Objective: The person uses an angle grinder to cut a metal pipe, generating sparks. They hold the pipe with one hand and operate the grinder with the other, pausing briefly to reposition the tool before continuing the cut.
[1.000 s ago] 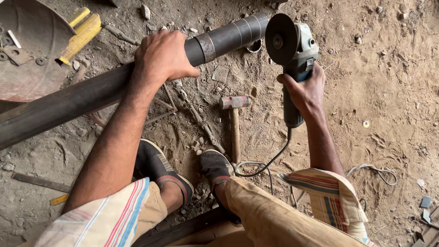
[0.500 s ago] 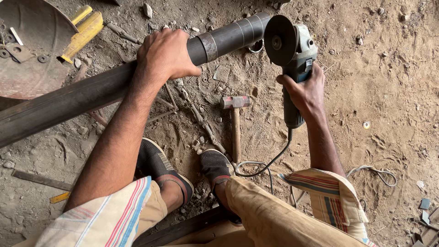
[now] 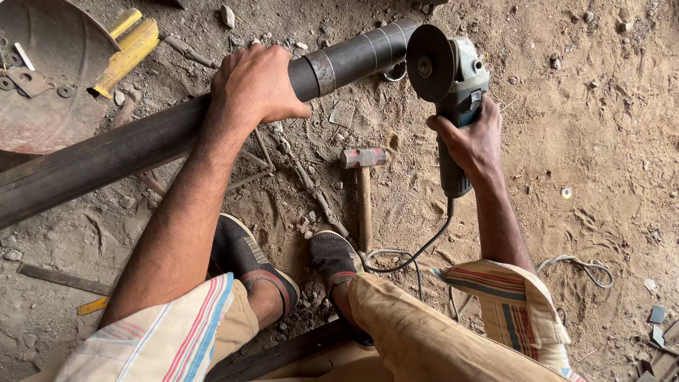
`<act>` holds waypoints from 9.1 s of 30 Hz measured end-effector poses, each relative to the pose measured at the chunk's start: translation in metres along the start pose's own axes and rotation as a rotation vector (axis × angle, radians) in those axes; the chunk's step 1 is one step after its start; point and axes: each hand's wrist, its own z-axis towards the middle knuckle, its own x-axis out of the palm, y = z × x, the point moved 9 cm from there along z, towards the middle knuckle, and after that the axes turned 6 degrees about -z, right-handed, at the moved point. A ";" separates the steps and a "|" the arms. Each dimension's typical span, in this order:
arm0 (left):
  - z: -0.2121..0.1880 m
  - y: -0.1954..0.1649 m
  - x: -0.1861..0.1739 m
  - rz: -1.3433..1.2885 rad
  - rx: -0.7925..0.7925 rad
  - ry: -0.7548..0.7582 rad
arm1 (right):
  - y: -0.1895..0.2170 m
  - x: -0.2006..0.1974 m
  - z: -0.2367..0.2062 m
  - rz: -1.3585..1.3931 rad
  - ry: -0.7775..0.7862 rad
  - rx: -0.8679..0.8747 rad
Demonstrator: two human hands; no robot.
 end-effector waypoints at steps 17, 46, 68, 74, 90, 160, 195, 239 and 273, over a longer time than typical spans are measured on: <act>0.002 0.001 0.003 0.007 0.028 -0.029 | 0.003 0.000 0.004 0.009 0.021 -0.059; 0.001 -0.002 0.001 0.026 0.065 -0.151 | 0.007 -0.003 0.016 -0.050 0.061 -0.119; -0.004 -0.009 0.001 0.086 0.171 -0.348 | 0.014 -0.005 0.013 -0.048 0.078 -0.122; -0.004 -0.006 0.002 0.101 0.157 -0.372 | 0.014 -0.004 0.012 -0.048 0.088 -0.117; -0.006 -0.008 0.008 0.164 0.144 -0.453 | 0.012 -0.005 0.013 -0.075 0.077 -0.083; 0.001 0.000 0.022 0.231 0.092 -0.437 | 0.010 -0.005 0.008 -0.084 0.103 -0.062; 0.008 0.007 0.017 0.172 0.064 -0.259 | 0.009 -0.004 0.014 -0.068 0.107 -0.100; 0.004 0.005 0.013 0.160 0.045 -0.331 | 0.009 -0.005 0.011 -0.064 0.083 -0.055; -0.003 0.004 0.026 0.233 0.080 -0.529 | 0.013 -0.005 0.009 -0.035 0.100 -0.059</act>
